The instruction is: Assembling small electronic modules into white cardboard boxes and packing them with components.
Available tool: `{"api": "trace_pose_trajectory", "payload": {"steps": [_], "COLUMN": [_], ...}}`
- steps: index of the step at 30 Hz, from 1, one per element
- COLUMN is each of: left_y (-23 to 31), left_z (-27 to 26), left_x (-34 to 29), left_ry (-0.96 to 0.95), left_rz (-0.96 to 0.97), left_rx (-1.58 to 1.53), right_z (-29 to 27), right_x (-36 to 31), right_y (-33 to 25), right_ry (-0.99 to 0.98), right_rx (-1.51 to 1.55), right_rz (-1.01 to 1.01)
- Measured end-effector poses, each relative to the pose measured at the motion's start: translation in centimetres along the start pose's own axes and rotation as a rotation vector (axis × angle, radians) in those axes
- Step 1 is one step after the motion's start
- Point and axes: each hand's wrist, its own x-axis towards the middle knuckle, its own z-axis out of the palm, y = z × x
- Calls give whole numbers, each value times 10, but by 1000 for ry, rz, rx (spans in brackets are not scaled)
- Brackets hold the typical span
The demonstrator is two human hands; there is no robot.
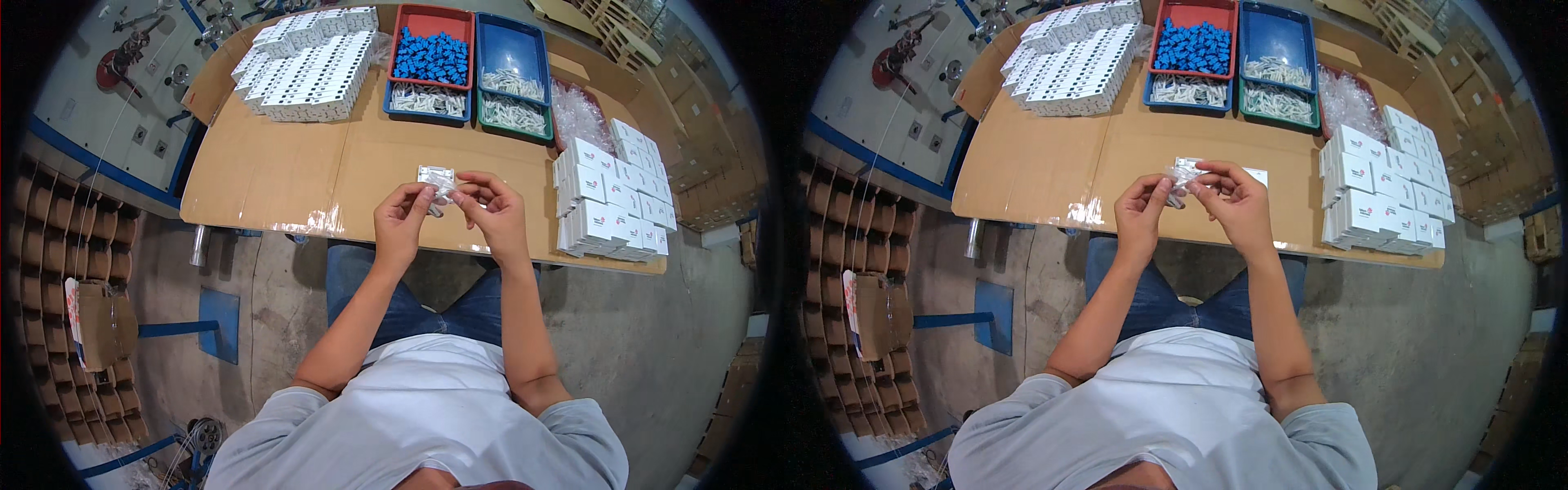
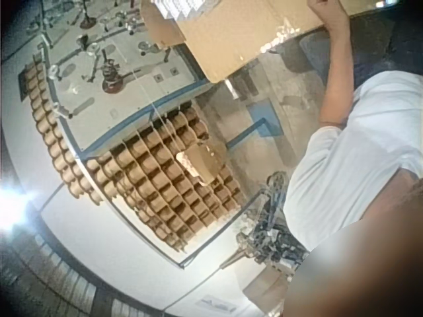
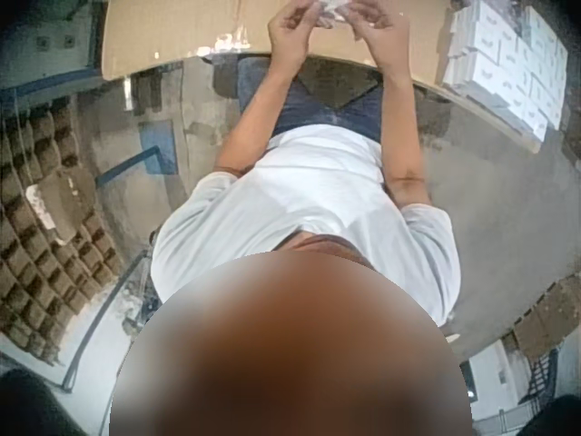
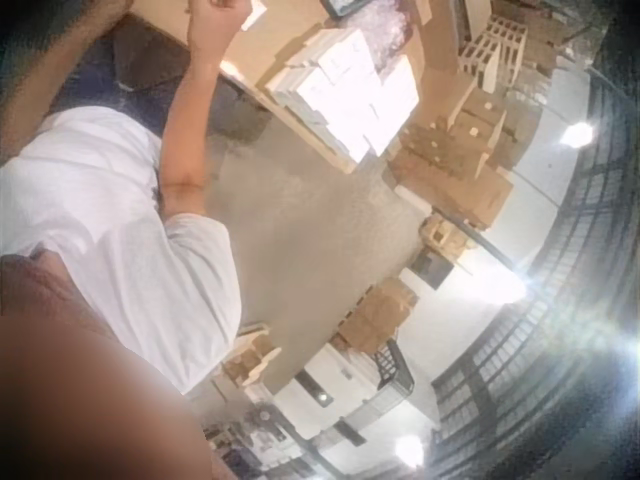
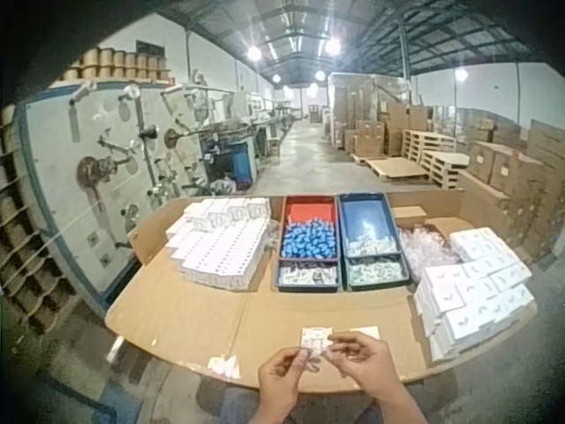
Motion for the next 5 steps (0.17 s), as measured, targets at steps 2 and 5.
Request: {"api": "trace_pose_trajectory", "payload": {"steps": [2, 5], "left_y": [0, -3], "left_z": [5, 7], "left_x": [0, 1], "left_ry": [13, 20], "left_rz": [20, 55], "left_rx": [-21, 55], "right_z": [-8, -16], "right_x": [0, 1], "right_y": [6, 10], "right_ry": [-26, -56], "right_rx": [8, -12], "right_rz": [1, -8]}}
